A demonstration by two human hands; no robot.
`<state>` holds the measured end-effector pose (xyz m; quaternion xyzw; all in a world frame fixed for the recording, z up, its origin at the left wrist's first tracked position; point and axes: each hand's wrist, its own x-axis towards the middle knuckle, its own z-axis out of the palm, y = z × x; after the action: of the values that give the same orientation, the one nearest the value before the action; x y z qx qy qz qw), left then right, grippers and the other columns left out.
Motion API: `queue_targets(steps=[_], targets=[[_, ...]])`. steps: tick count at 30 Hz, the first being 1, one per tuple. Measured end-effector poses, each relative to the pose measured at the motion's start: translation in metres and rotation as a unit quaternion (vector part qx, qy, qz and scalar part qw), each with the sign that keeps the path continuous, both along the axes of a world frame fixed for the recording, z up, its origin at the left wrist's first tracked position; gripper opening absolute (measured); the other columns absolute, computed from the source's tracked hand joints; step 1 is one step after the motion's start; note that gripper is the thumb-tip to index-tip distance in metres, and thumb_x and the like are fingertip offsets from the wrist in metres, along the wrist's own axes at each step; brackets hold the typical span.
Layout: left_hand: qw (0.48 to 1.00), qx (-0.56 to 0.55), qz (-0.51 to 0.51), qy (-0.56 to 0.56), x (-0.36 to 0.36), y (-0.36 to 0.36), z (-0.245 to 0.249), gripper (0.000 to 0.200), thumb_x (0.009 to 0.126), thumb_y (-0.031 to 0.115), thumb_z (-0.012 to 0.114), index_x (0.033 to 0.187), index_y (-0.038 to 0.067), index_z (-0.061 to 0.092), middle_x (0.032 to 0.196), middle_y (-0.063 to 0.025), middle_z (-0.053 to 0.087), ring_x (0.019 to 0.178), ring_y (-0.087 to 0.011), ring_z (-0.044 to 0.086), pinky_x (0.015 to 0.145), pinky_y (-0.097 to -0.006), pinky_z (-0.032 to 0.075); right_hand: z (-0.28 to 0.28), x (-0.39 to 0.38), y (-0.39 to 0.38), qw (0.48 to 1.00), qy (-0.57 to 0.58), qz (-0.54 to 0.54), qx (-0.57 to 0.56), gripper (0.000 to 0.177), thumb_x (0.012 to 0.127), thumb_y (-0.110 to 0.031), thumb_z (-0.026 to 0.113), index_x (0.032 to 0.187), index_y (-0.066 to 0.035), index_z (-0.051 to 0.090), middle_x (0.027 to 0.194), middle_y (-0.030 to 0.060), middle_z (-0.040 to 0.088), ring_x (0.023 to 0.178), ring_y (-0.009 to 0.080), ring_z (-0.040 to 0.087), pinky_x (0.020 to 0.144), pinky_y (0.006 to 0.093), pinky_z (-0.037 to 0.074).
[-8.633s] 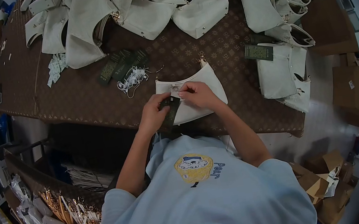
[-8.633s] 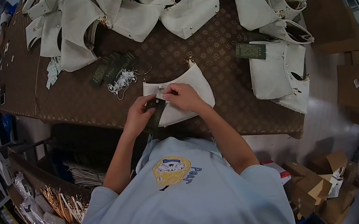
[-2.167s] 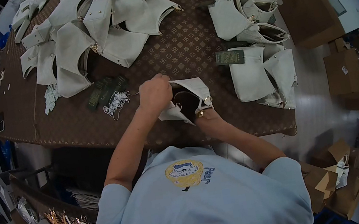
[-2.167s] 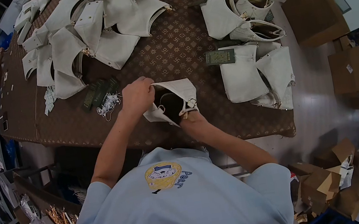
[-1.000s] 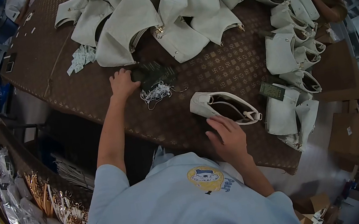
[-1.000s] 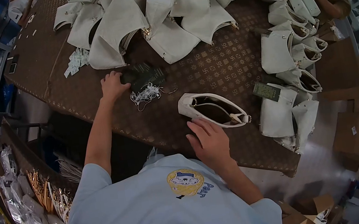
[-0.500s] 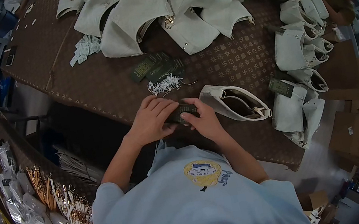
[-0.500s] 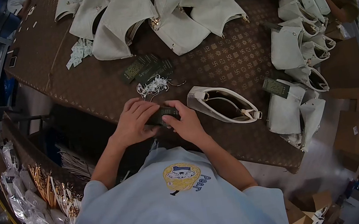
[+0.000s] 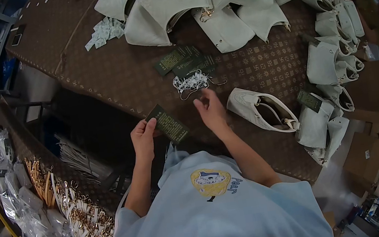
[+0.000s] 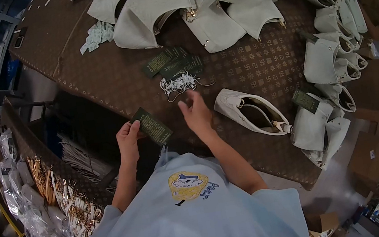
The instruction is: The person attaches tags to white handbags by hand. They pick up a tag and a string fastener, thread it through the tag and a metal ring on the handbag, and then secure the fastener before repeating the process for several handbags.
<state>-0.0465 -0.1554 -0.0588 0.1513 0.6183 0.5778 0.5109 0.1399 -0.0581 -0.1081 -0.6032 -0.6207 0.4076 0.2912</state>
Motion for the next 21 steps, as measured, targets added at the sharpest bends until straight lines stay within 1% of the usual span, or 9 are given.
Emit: queue_targets(steps=[2,5,7,8,11,14,18,20,21], targets=[[0.999,-0.025,-0.022,-0.012,-0.006,-0.002,0.000,0.019,0.085,0.019,0.061,0.074,0.005,0.058,0.068,0.0004,0.059,0.059,-0.0060,0.054,0.057,-0.0211,0.046,0.000,-0.003,0.023,0.996,-0.061,-0.048,0.049,0.035,0.081,-0.025,0.062,0.109,-0.006,0.051,0.084,0.0102,0.062,0.071,0.0230,0.061,0.064,0.0342,0.047],[0.999,-0.034,0.000,-0.038,-0.005,-0.002,-0.004,0.021,0.084,0.021,0.063,0.071,0.006,0.056,0.066,0.0012,0.058,0.058,-0.0059,0.053,0.056,-0.0213,0.046,0.017,-0.013,0.033,0.996,-0.036,-0.035,-0.070,0.029,0.080,-0.022,0.063,0.102,-0.007,0.053,0.083,0.0086,0.063,0.073,0.0264,0.061,0.065,0.0365,0.047],[0.999,-0.034,-0.004,-0.040,-0.005,-0.001,-0.006,0.021,0.084,0.021,0.062,0.071,0.007,0.056,0.067,0.0011,0.058,0.057,-0.0061,0.053,0.056,-0.0214,0.046,0.012,-0.026,0.024,0.979,-0.123,0.153,0.049,0.029,0.078,-0.024,0.065,0.100,-0.007,0.055,0.078,0.0106,0.063,0.071,0.0260,0.061,0.064,0.0364,0.047],[0.999,-0.035,-0.009,-0.040,-0.004,-0.002,-0.006,0.021,0.085,0.021,0.062,0.070,0.007,0.055,0.067,0.0009,0.058,0.057,-0.0063,0.053,0.057,-0.0215,0.046,0.001,-0.029,0.023,0.975,-0.138,0.162,0.055,0.025,0.079,-0.027,0.063,0.094,-0.008,0.055,0.079,0.0122,0.063,0.074,0.0298,0.061,0.063,0.0411,0.046],[0.998,-0.038,-0.023,-0.043,-0.006,-0.003,-0.008,0.021,0.085,0.022,0.062,0.071,0.007,0.055,0.069,0.0004,0.059,0.059,-0.0069,0.054,0.058,-0.0217,0.047,-0.007,-0.034,0.029,0.948,-0.222,0.226,-0.026,0.019,0.080,-0.023,0.060,0.088,-0.007,0.053,0.074,0.0120,0.062,0.073,0.0333,0.060,0.064,0.0442,0.045],[0.994,-0.035,-0.070,-0.076,-0.010,-0.006,-0.012,0.015,0.086,0.021,0.060,0.078,0.008,0.056,0.076,-0.0008,0.061,0.066,-0.0102,0.058,0.065,-0.0262,0.050,-0.013,-0.028,0.021,0.943,-0.244,0.226,-0.027,0.017,0.084,-0.024,0.056,0.089,-0.008,0.052,0.070,0.0122,0.062,0.072,0.0340,0.060,0.064,0.0453,0.044],[0.976,-0.079,-0.091,-0.180,0.018,0.004,-0.003,0.016,0.085,0.022,0.061,0.077,0.009,0.058,0.077,0.0000,0.060,0.068,-0.0097,0.057,0.066,-0.0242,0.047,0.010,0.002,0.002,0.951,-0.183,0.226,-0.103,0.017,0.085,-0.023,0.055,0.090,-0.007,0.051,0.074,0.0132,0.063,0.073,0.0349,0.060,0.065,0.0446,0.045],[0.931,-0.122,-0.100,-0.328,0.044,0.015,-0.003,0.013,0.085,0.022,0.061,0.080,0.010,0.059,0.080,0.0011,0.061,0.069,-0.0103,0.057,0.067,-0.0250,0.046,0.005,0.022,-0.018,0.967,-0.068,0.245,0.003,0.021,0.086,-0.025,0.053,0.095,-0.007,0.051,0.080,0.0135,0.063,0.075,0.0342,0.061,0.068,0.0419,0.047],[0.930,-0.123,-0.106,-0.329,0.055,0.020,-0.009,0.013,0.085,0.022,0.061,0.080,0.010,0.059,0.080,0.0011,0.061,0.069,-0.0103,0.057,0.067,-0.0250,0.046,0.003,0.027,-0.029,0.968,-0.070,0.239,0.003,0.021,0.086,-0.025,0.053,0.095,-0.007,0.051,0.080,0.0135,0.063,0.075,0.0342,0.061,0.068,0.0419,0.047]])
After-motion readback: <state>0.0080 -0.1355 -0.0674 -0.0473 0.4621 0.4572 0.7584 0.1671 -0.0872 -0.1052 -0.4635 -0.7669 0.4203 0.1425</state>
